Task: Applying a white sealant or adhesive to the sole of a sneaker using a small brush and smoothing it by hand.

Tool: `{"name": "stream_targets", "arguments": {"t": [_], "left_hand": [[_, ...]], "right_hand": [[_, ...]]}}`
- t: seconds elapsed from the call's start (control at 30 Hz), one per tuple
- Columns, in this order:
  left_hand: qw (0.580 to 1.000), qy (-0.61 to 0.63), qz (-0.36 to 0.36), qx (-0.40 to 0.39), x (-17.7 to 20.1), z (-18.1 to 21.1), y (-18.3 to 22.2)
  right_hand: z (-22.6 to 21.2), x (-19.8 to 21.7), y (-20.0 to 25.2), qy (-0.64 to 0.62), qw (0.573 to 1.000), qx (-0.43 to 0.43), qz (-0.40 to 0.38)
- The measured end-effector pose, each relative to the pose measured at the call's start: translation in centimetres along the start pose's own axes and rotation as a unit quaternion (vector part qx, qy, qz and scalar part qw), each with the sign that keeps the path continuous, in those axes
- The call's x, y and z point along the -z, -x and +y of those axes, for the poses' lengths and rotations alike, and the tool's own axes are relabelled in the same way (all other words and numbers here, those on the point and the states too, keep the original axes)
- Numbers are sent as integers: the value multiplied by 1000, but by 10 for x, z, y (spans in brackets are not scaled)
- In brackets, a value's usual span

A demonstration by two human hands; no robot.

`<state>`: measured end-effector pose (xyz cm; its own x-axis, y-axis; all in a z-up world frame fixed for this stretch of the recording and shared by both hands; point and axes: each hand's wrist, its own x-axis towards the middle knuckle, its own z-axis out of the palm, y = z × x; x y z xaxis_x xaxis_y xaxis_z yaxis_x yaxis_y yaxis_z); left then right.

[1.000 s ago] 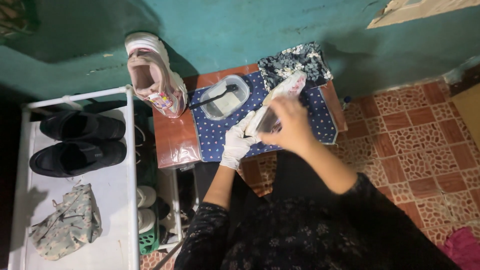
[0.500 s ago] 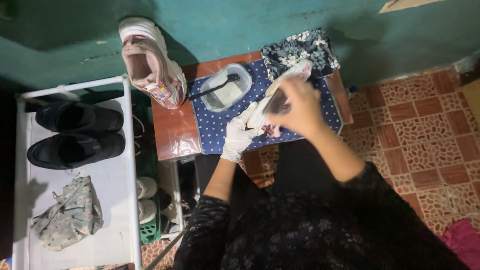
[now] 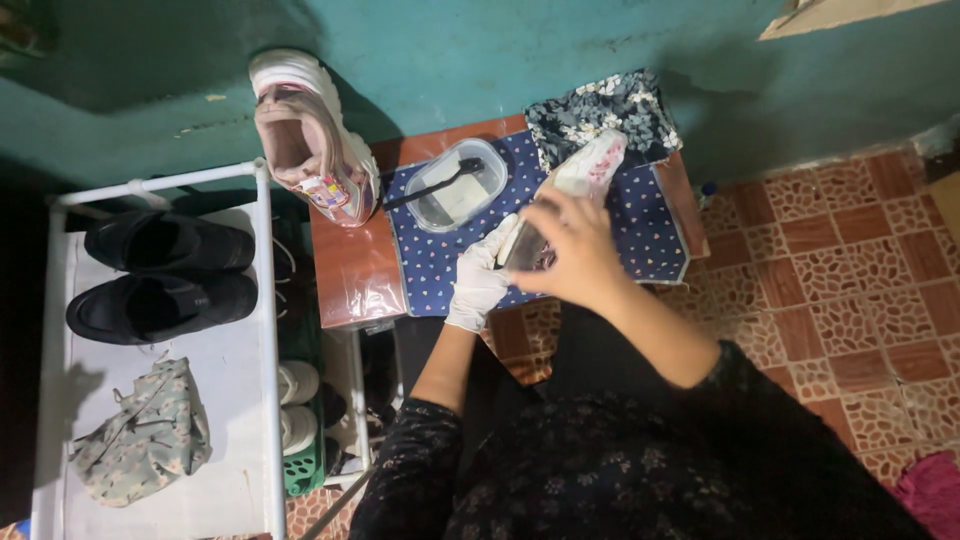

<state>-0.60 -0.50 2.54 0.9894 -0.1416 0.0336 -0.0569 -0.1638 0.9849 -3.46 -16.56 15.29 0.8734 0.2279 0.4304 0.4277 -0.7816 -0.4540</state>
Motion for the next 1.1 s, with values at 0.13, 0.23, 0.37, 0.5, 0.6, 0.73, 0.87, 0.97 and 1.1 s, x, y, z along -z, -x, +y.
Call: {"name": "stream_targets", "arguments": {"t": [0.13,0.23,0.37,0.5,0.6,0.73,0.87,0.97,1.1], "left_hand": [[999,22,-20,-12,-1,-37,-4],[998,63,-2,-2,0,-25,-3],[999,-31,-11,-8,-1,-26,-6],[998,60,-5,12,-1,-17,0],[998,60,-11,14,-2,-19,3],[997,73,-7,-3,0,-14,1],[997,83,3,7,-1,-11,-2],[996,85,0,12,0,-10,-1],[996,94,7,6,-6,-19,-3]], "right_hand": [[41,-6,-11,22,999,-31,7],[47,-13,-11,13,996,-21,89],[20,-6,-5,11,999,22,45],[73,-10,-12,22,992,-34,116],[74,-5,-21,43,982,-8,183],[117,25,-19,-26,966,-47,253],[90,35,-16,-15,978,-6,206],[71,12,1,-19,989,23,143],[101,-8,3,22,990,-2,141]]}}
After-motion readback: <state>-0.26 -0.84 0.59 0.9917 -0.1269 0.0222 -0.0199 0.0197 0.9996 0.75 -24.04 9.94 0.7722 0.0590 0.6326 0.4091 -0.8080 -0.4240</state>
